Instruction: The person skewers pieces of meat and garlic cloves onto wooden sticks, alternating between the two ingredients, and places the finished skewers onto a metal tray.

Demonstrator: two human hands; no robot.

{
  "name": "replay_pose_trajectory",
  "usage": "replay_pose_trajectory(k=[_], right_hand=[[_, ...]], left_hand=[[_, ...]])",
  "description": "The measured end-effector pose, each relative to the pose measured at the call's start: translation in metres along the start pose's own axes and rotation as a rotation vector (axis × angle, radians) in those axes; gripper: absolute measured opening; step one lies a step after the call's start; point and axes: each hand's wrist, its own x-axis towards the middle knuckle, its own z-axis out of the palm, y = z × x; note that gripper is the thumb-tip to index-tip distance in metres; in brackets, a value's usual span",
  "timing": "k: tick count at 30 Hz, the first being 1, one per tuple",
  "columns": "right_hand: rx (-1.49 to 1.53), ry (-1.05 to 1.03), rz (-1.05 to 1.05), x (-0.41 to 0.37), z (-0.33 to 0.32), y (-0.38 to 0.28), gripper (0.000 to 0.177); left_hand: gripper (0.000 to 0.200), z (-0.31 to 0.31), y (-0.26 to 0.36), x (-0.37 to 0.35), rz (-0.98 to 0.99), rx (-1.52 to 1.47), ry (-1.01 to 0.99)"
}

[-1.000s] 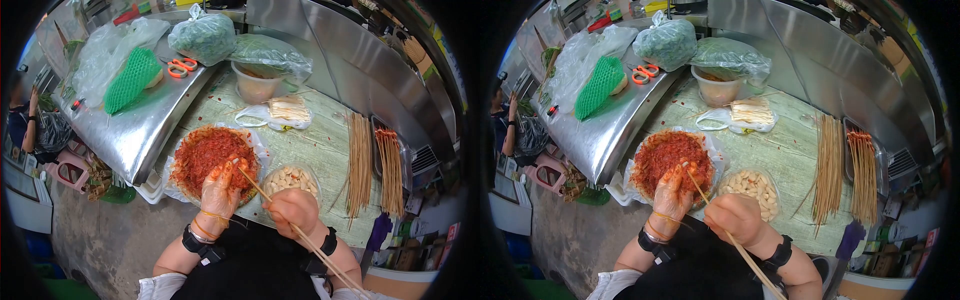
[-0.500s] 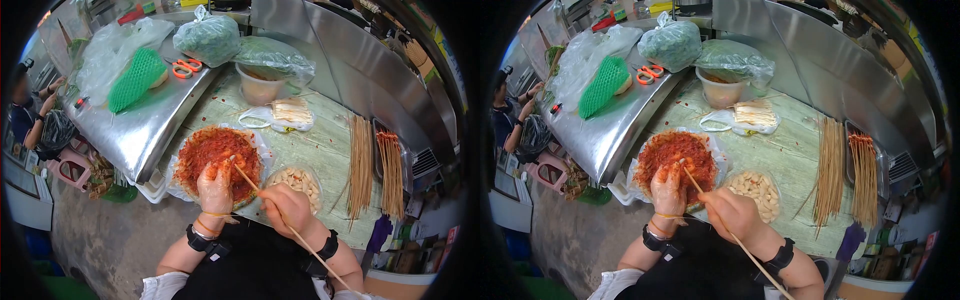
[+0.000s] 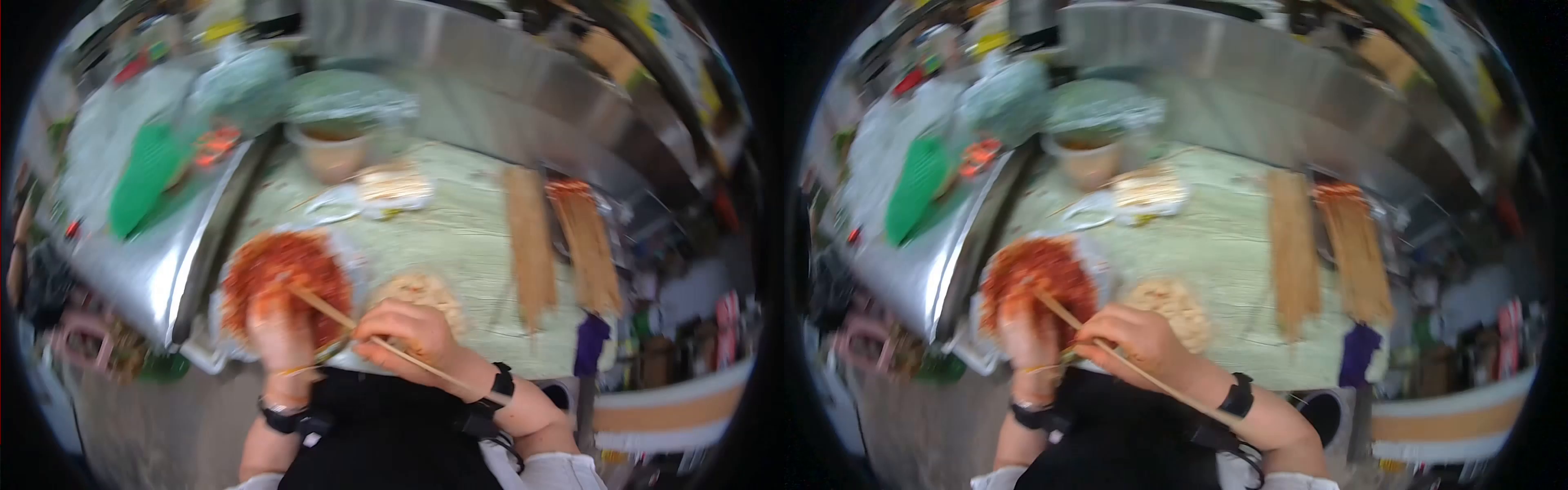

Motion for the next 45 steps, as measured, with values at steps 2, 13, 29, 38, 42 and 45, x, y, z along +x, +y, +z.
replay_pose_trajectory(k=[2, 13, 29, 38, 42, 45], right_hand=[[0.266, 0.114, 0.262, -0.020, -0.026, -0.005, 0.012], [0.447, 1.185, 0.374, -0.093, -0.228, 0.097, 0.034], [-0.324, 0.444, 1.057, -0.092, -0.226, 0.156, 0.021], [-0.786, 0.219, 1.104, -0.093, -0.226, 0.182, 0.023], [-0.451, 0.382, 1.280, -0.098, -0.236, 0.172, 0.017], [-0.304, 0.478, 1.224, -0.102, -0.239, 0.163, 0.020]], left_hand=[[0.034, -0.006, -0.011, 0.002, -0.083, -0.050, -0.029], [0.041, 0.001, 0.009, 0.000, -0.461, -0.711, 0.010], [0.034, 0.003, 0.010, -0.001, -0.506, -0.647, -0.052], [0.032, -0.001, 0.005, 0.000, -0.492, -0.673, -0.095], [0.029, 0.006, 0.020, 0.001, -0.514, -0.723, -0.050], [0.028, 0.002, 0.010, -0.001, -0.490, -0.726, -0.034]])
